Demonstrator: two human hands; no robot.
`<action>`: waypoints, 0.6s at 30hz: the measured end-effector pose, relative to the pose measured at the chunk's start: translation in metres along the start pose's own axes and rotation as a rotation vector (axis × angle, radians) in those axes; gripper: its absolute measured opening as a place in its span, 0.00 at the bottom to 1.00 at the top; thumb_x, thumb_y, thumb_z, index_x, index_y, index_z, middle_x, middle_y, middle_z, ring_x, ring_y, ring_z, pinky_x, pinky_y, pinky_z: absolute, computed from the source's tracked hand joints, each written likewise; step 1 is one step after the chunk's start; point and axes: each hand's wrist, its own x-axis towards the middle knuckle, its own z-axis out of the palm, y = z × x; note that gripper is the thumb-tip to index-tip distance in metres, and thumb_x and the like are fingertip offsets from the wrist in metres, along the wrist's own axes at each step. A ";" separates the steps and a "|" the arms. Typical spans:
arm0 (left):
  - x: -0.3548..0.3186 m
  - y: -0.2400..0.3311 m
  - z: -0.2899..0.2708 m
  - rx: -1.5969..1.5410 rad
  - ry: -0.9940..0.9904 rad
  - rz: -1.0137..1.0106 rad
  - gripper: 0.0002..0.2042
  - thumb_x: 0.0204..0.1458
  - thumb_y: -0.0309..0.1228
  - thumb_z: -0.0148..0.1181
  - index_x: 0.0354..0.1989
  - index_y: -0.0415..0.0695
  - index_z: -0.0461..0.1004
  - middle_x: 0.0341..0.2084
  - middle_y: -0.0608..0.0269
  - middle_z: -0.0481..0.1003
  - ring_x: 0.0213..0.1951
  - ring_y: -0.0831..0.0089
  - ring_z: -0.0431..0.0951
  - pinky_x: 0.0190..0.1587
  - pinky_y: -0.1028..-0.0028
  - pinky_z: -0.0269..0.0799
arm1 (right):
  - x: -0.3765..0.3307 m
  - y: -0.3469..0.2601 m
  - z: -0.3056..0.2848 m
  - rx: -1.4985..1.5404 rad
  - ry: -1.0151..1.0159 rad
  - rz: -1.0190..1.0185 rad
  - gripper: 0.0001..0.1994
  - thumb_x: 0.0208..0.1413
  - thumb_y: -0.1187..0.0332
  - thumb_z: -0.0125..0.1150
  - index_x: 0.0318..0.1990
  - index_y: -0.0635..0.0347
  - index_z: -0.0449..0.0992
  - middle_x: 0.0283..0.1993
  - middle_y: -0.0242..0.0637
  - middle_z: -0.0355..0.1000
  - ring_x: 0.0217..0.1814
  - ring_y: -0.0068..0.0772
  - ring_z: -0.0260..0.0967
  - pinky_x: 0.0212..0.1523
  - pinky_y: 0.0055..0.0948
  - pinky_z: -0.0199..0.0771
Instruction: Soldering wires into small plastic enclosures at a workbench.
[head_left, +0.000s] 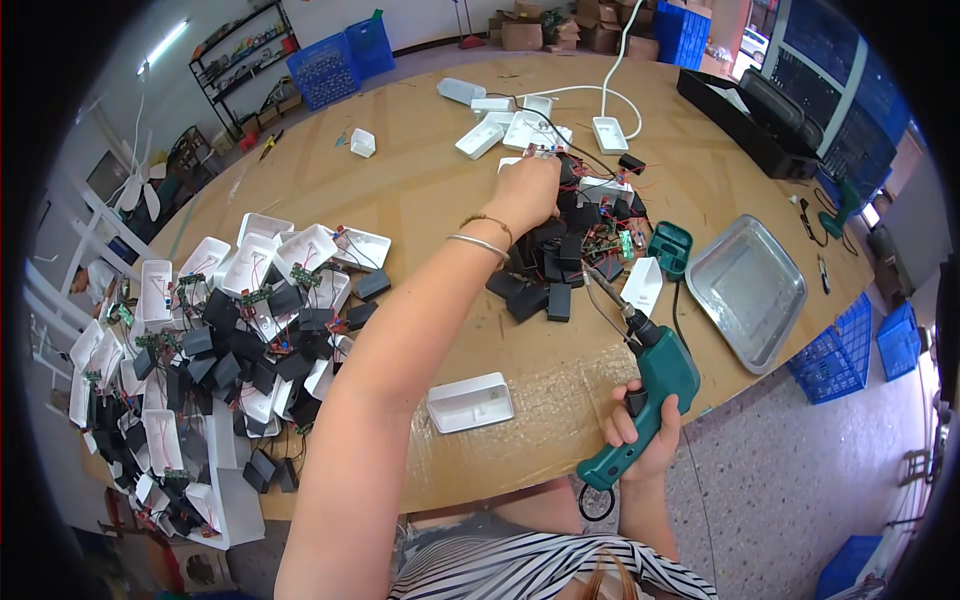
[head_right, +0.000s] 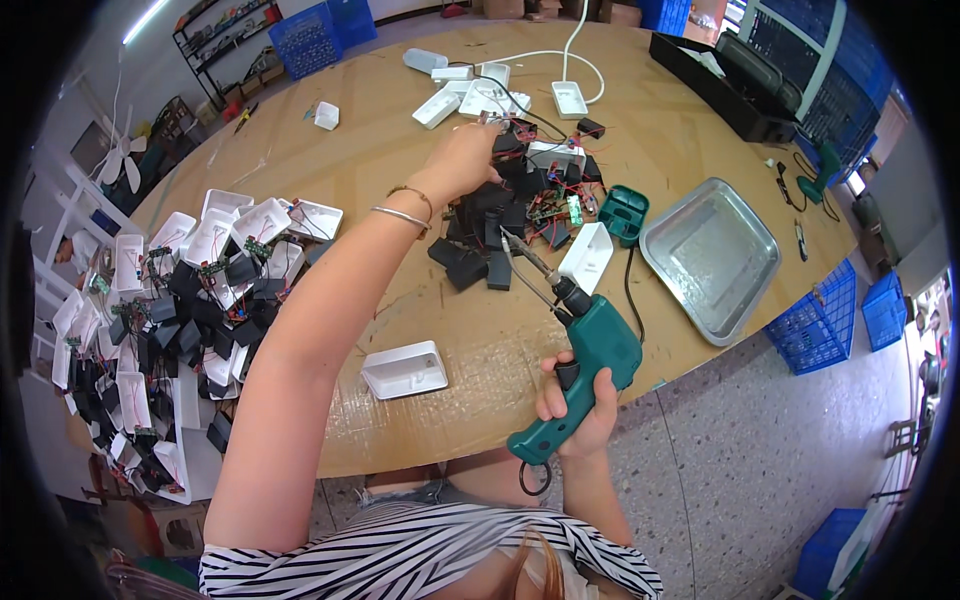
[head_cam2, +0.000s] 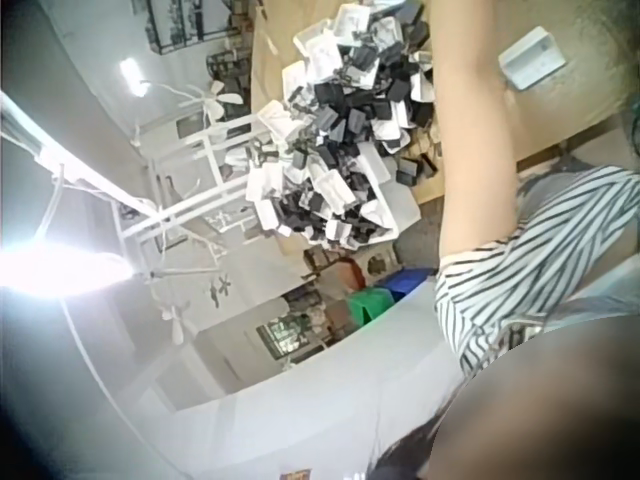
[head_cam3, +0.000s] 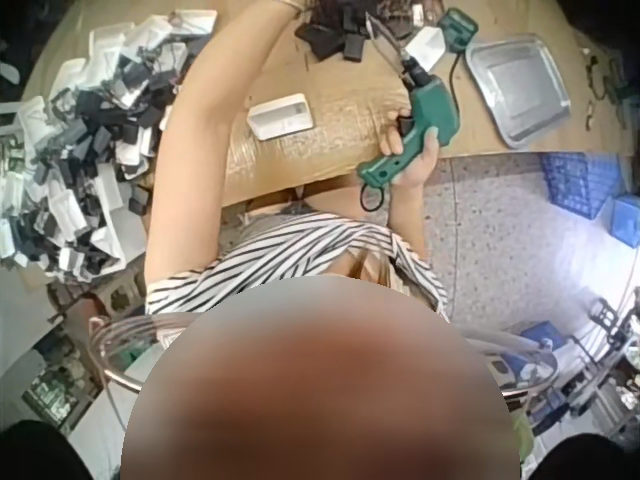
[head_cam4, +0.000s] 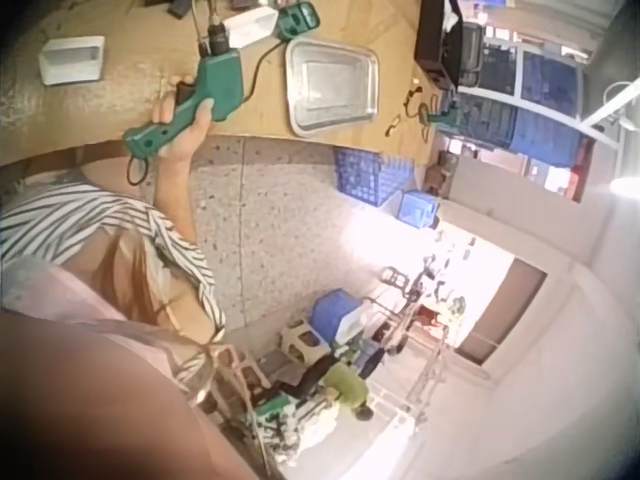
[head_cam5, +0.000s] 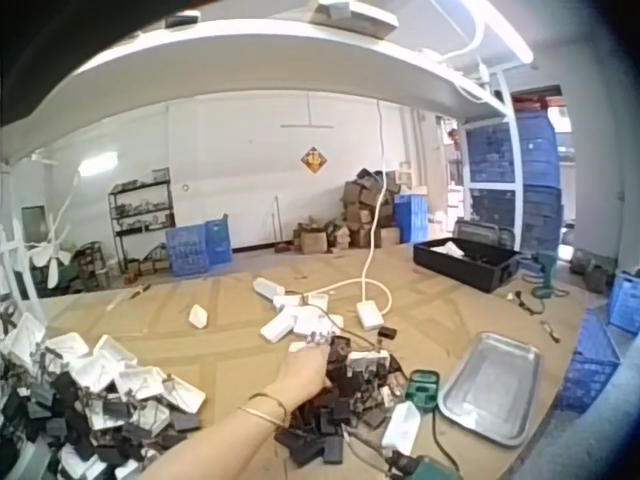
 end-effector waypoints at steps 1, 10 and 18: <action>-0.003 -0.004 -0.001 -0.089 -0.002 0.052 0.10 0.34 0.31 0.66 0.28 0.45 0.78 0.29 0.56 0.76 0.33 0.60 0.77 0.34 0.64 0.71 | 0.000 0.000 0.000 -0.006 -0.004 -0.001 0.24 0.59 0.50 0.40 0.46 0.67 0.62 0.42 0.45 0.65 0.16 0.18 0.53 0.19 0.20 0.57; -0.028 -0.008 -0.025 -0.044 0.143 0.312 0.05 0.39 0.26 0.60 0.25 0.40 0.74 0.31 0.54 0.72 0.35 0.58 0.75 0.36 0.64 0.72 | 0.000 0.000 -0.002 -0.018 -0.014 0.002 0.24 0.59 0.51 0.41 0.47 0.67 0.62 0.43 0.45 0.66 0.17 0.18 0.53 0.20 0.20 0.58; -0.052 -0.046 -0.038 -0.318 0.040 0.093 0.05 0.41 0.27 0.61 0.27 0.40 0.76 0.29 0.56 0.71 0.33 0.61 0.72 0.35 0.66 0.68 | -0.001 0.002 0.001 -0.024 -0.014 0.010 0.23 0.60 0.52 0.41 0.47 0.66 0.62 0.42 0.45 0.67 0.18 0.19 0.53 0.22 0.20 0.58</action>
